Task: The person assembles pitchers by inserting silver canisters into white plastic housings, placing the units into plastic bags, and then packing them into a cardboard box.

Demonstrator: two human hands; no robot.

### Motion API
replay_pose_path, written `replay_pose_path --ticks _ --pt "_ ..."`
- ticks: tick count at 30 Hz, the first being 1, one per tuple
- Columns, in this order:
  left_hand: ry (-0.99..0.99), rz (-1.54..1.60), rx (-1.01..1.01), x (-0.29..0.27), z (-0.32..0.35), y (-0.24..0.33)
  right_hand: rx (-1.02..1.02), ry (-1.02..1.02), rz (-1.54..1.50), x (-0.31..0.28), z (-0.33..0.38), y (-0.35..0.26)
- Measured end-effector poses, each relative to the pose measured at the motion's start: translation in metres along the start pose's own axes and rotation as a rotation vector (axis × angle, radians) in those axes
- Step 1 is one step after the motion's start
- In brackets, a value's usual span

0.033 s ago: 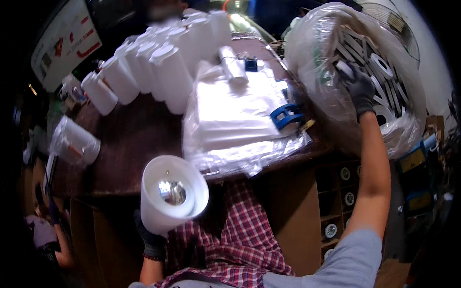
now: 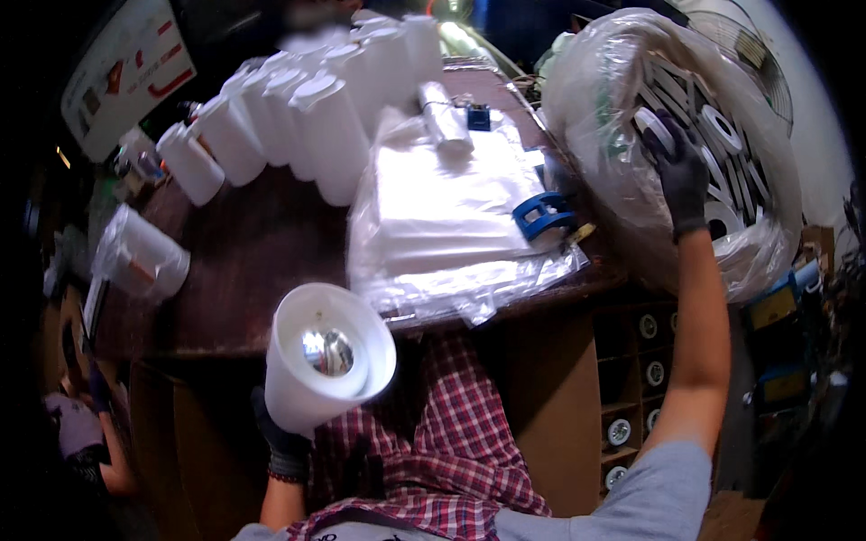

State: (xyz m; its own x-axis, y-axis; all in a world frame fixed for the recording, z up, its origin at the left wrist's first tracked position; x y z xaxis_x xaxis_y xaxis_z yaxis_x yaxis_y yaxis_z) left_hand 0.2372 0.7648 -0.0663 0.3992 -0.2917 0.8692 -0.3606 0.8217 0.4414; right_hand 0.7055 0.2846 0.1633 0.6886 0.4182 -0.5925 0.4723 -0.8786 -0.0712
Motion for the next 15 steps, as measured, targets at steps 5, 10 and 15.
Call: replay_pose_path --ticks 5,10,15 --pt "0.010 -0.041 0.113 -0.040 0.003 -0.004 -0.082 -0.057 -0.525 -0.035 0.114 -0.221" --pt "-0.060 -0.176 0.141 -0.026 0.011 -0.008 0.108 -0.402 -1.005 -0.036 0.193 -0.351" --pt "-0.046 -0.186 0.122 -0.022 0.029 0.003 -0.010 -0.452 -1.009 -0.049 0.215 -0.380"
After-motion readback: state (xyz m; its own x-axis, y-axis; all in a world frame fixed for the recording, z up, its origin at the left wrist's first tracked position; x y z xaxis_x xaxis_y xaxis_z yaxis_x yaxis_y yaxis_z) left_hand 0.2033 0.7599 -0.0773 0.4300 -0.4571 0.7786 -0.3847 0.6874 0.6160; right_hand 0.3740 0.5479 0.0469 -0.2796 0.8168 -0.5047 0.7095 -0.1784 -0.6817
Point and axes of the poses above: each hand's wrist, its own z-axis away from the middle knuckle, its own x-axis out of the palm, y = z × x, the point moved 2 cm from there along -z, towards the middle knuckle, and after that the axes turned 10 degrees about z, right-handed, at the moved point
